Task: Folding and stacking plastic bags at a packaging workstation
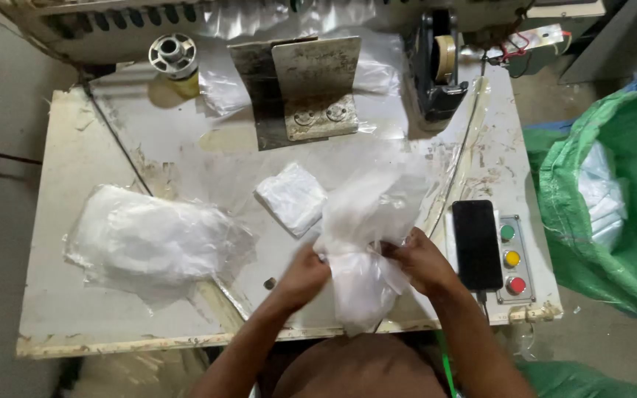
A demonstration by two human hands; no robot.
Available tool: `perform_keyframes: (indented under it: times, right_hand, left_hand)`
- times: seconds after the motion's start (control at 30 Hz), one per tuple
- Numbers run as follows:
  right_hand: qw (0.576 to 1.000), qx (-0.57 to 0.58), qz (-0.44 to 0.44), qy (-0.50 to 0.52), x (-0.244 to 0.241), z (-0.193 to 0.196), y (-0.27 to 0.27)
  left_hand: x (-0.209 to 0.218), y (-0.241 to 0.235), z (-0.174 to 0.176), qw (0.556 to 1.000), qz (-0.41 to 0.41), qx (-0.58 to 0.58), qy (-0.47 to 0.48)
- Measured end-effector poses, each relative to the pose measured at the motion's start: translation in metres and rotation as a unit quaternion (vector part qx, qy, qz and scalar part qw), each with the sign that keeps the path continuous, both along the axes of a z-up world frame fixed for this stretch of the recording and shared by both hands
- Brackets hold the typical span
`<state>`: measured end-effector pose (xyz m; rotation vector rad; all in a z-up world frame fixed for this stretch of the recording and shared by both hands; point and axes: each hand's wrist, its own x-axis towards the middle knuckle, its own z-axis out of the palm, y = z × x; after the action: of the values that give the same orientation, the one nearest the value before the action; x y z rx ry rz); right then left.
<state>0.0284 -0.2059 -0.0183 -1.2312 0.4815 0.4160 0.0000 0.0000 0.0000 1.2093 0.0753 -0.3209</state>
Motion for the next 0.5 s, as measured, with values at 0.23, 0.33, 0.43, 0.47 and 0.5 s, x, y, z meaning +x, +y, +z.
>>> perform_keyframes:
  times: [0.23, 0.33, 0.43, 0.47, 0.5]
  right_hand:
    - [0.978, -0.182, 0.096, -0.043, 0.003, 0.007, -0.017]
    - [0.988, -0.09, 0.107, -0.068, 0.002, 0.006, -0.008]
    - [0.988, -0.088, 0.117, -0.045, -0.001, -0.008, -0.019]
    - [0.988, -0.087, 0.117, -0.043, -0.001, -0.014, -0.021]
    - [0.988, -0.085, 0.126, -0.039, -0.002, -0.02, -0.02]
  left_hand:
    - [0.07, 0.039, 0.052, 0.942, -0.027, 0.234, -0.24]
    - [0.086, 0.034, 0.045, 0.963, 0.063, 0.2, -0.169]
    - [0.08, 0.06, 0.048, 0.976, 0.165, 0.091, -0.108]
    - [0.074, 0.069, 0.047, 0.973, 0.166, 0.096, -0.128]
    - [0.062, 0.082, 0.045, 0.968, 0.177, 0.103, -0.146]
